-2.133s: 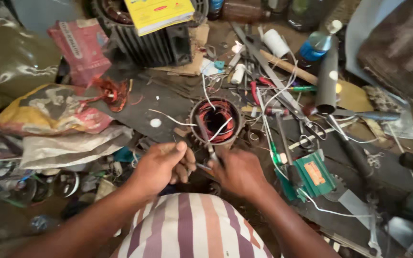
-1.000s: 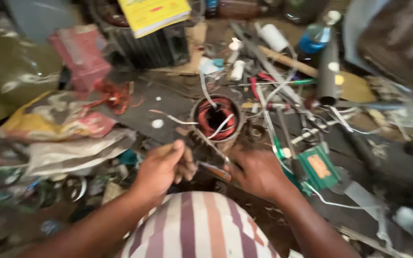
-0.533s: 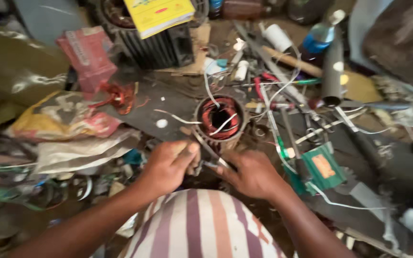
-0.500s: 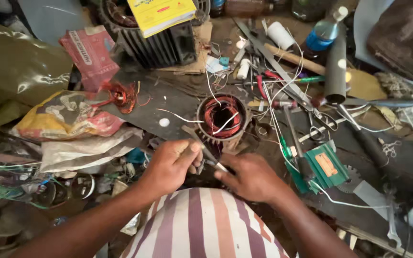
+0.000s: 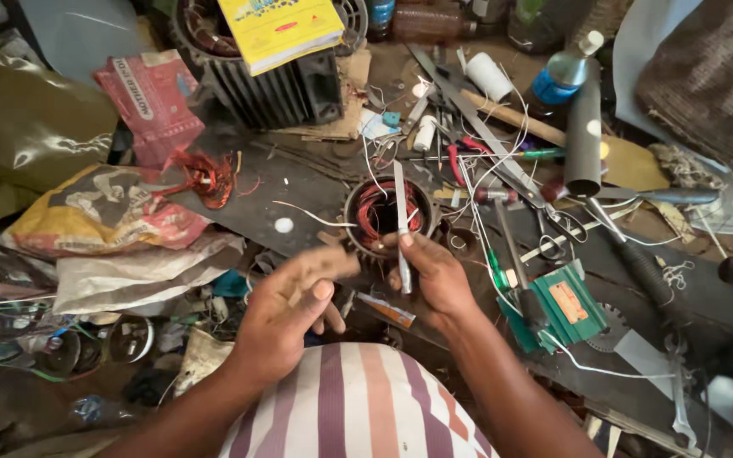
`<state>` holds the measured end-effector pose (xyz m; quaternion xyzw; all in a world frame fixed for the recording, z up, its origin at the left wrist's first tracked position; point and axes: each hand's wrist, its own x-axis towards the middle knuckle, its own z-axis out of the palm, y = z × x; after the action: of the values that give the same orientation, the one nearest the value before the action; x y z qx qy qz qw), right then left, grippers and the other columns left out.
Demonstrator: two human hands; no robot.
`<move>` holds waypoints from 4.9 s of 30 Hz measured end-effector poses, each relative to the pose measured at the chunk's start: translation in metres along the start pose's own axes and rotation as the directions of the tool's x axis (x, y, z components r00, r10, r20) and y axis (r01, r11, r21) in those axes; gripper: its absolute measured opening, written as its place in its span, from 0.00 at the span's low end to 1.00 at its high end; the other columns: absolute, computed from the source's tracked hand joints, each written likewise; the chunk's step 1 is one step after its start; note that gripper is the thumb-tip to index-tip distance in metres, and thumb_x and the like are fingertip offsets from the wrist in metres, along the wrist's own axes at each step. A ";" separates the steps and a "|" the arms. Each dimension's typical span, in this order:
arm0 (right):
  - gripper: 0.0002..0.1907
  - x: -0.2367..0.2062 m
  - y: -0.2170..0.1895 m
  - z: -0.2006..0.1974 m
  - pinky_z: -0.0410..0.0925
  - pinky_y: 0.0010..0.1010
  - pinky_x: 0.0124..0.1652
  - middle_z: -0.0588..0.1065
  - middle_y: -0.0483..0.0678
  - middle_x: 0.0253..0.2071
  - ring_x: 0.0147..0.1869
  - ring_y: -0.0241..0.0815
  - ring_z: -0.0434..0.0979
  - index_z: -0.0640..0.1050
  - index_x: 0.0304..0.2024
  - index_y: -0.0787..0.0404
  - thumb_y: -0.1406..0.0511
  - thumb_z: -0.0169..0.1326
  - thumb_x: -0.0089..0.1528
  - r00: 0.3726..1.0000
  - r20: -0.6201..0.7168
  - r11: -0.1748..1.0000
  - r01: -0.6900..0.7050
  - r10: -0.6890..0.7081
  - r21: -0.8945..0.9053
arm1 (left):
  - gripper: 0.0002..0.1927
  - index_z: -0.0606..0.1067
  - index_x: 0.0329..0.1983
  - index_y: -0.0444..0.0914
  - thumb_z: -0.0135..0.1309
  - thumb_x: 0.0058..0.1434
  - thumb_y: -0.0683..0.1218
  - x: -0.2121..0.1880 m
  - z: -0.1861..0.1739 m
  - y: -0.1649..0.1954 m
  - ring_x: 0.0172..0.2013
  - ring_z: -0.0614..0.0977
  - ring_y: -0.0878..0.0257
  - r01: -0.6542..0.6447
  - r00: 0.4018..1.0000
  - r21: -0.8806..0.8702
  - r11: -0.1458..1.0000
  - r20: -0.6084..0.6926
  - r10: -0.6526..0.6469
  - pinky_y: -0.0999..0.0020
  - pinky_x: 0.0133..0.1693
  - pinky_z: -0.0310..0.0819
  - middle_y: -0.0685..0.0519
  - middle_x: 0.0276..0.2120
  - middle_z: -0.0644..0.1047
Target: The person works on an electric motor stator with copper windings on a cluttered workbench, arranging and pressing the winding wires into place by hand and using pliers to cut and trim wire ends. They reposition the stator repeatedly while tending to the windings.
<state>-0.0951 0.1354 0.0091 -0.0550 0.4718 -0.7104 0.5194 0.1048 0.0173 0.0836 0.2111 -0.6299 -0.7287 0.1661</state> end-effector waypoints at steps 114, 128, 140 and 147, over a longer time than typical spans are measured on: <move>0.15 -0.002 0.001 0.004 0.60 0.22 0.22 0.74 0.45 0.21 0.20 0.30 0.70 0.82 0.47 0.63 0.59 0.51 0.68 0.997 -0.031 0.968 0.066 -0.075 -0.240 | 0.21 0.71 0.56 0.37 0.54 0.60 0.45 0.036 0.004 0.005 0.40 0.82 0.45 -0.221 0.966 0.969 0.106 0.203 0.157 0.48 0.45 0.72 0.44 0.46 0.77; 0.14 -0.046 -0.016 0.025 0.71 0.51 0.38 0.80 0.58 0.32 0.37 0.61 0.81 0.81 0.42 0.58 0.56 0.58 0.61 0.909 0.260 -0.072 0.250 -0.325 -0.966 | 0.12 0.76 0.38 0.37 0.50 0.54 0.47 0.034 -0.014 0.018 0.41 0.79 0.52 -0.640 0.692 0.725 -0.254 0.688 0.218 0.53 0.42 0.73 0.48 0.38 0.76; 0.15 -0.048 -0.003 0.025 0.68 0.56 0.38 0.78 0.61 0.30 0.38 0.66 0.79 0.77 0.40 0.61 0.55 0.56 0.63 0.879 0.319 -0.039 0.327 -0.356 -0.944 | 0.13 0.74 0.39 0.34 0.59 0.54 0.45 0.024 0.004 0.013 0.35 0.80 0.50 -0.338 0.939 0.799 0.498 0.250 0.236 0.57 0.37 0.73 0.45 0.35 0.78; 0.18 -0.044 -0.007 0.018 0.69 0.56 0.38 0.78 0.62 0.31 0.38 0.66 0.79 0.76 0.44 0.59 0.52 0.55 0.63 0.919 0.242 -0.091 0.224 -0.311 -0.970 | 0.10 0.76 0.40 0.36 0.52 0.56 0.43 0.034 -0.009 -0.020 0.24 0.72 0.65 0.503 0.828 -0.582 0.639 0.113 -0.549 0.66 0.30 0.65 0.50 0.34 0.79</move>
<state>-0.0697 0.1590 0.0421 -0.4786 0.8280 -0.2478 0.1551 0.0810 -0.0049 0.0598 0.3496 -0.2766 -0.8947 0.0271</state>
